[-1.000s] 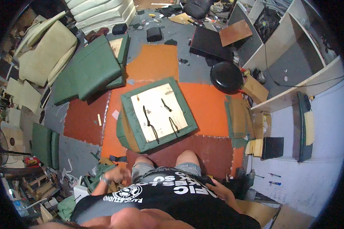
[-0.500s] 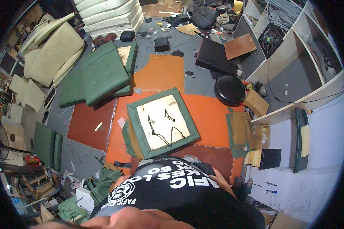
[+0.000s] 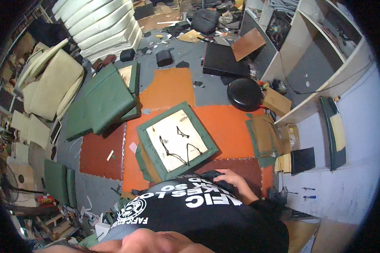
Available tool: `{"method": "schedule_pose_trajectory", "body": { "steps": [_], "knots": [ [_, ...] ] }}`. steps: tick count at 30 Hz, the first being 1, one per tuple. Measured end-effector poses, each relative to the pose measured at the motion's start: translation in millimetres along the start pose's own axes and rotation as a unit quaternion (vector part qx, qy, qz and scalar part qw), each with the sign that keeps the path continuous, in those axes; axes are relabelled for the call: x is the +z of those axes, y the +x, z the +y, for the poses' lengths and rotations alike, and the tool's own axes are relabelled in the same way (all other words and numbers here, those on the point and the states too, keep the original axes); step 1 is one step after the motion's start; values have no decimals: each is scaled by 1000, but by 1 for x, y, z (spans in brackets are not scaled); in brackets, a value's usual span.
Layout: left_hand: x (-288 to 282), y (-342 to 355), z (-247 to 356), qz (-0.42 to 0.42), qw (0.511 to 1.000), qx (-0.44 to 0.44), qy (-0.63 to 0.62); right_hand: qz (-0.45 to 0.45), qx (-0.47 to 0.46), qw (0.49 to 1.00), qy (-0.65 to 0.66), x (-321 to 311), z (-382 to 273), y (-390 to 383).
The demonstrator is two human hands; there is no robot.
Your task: The person sits on the floor and wraps green fabric around rectangular foam cushions. They use a staple gun to secure the fabric to the wooden base, repeatedly folding and stapling the edges to create a finished cover.
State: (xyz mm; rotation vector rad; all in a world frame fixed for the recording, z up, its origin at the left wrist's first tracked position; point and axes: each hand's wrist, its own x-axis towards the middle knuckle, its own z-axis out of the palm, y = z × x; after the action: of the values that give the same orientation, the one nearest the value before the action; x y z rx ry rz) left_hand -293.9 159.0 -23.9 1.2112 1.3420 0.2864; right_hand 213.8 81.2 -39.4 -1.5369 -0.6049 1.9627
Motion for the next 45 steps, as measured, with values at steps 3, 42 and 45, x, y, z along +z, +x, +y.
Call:
{"method": "schedule_pose_trajectory", "body": {
  "steps": [3, 42, 45],
  "knots": [
    [-1, 15, -21, 10, 998, 32, -55, -1, -19, 1000, 16, -13, 15, -6],
    [138, 139, -119, -172, 918, 58, 352, 241, 39, 880, -407, -37, 207, 39],
    [154, 119, -156, -155, 917, 75, 360, 147, 72, 833, -528, -53, 252, -1]
  ]
}}
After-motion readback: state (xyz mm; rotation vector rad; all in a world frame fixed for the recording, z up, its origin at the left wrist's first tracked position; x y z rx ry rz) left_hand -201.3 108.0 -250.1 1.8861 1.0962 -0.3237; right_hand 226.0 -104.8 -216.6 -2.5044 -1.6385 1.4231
